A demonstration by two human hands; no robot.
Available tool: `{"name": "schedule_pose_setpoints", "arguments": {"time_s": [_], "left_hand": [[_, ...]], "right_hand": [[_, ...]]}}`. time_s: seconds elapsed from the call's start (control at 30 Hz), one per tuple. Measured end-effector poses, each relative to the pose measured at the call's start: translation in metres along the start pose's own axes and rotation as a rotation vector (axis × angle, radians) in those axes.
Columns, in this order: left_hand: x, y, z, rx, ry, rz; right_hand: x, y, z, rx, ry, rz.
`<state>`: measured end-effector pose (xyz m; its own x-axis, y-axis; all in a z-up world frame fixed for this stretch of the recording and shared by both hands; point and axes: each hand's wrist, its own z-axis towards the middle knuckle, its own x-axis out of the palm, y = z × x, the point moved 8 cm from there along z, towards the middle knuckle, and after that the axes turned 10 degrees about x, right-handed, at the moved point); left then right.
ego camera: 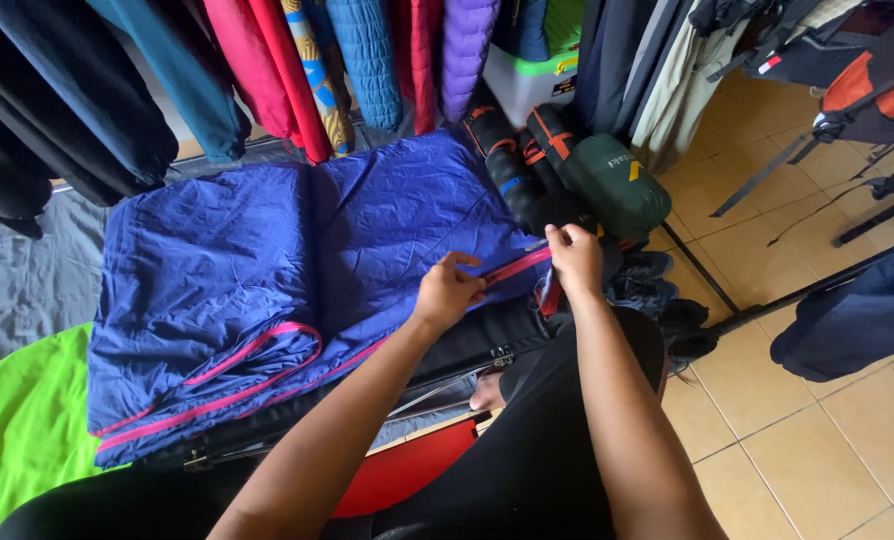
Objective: The person is smoothing out and folding a blue sleeping bag with a white lining on top of a black suitcase.
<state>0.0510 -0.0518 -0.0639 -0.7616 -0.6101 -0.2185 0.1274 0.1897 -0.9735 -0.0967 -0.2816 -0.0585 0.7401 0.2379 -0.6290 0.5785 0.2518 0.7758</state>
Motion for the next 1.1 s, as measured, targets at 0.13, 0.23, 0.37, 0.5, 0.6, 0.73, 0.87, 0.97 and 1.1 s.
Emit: {"name": "schedule_pose_setpoints", "arguments": {"time_s": [0.13, 0.23, 0.37, 0.5, 0.6, 0.73, 0.87, 0.97, 1.1], "left_hand": [[-0.031, -0.008, -0.013, -0.020, 0.013, 0.107], [-0.053, -0.017, -0.026, -0.021, 0.033, 0.161], [-0.091, -0.019, -0.056, -0.051, 0.022, 0.154], [-0.121, 0.005, -0.074, -0.083, 0.005, -0.057], [-0.137, -0.003, -0.090, -0.054, -0.008, -0.154], [-0.157, -0.001, -0.108, -0.020, 0.000, -0.193], [-0.176, 0.019, -0.119, -0.012, -0.016, -0.203], [-0.178, 0.031, -0.123, 0.008, -0.061, -0.232], [-0.166, 0.032, -0.121, 0.050, -0.085, -0.278]], "right_hand": [[-0.006, -0.005, -0.001, 0.038, -0.086, -0.081], [-0.012, -0.013, 0.005, 0.050, -0.128, -0.146], [-0.013, -0.027, 0.012, 0.058, -0.147, -0.157], [-0.014, -0.024, 0.007, 0.019, -0.170, -0.198], [-0.013, -0.030, 0.016, 0.004, -0.185, -0.230], [-0.019, -0.027, 0.016, -0.072, -0.267, -0.261], [-0.017, -0.009, -0.002, -0.122, -0.267, -0.310], [-0.013, 0.064, -0.062, -0.441, -0.496, -0.615], [0.026, 0.186, -0.192, -0.987, -0.059, -0.238]]}}
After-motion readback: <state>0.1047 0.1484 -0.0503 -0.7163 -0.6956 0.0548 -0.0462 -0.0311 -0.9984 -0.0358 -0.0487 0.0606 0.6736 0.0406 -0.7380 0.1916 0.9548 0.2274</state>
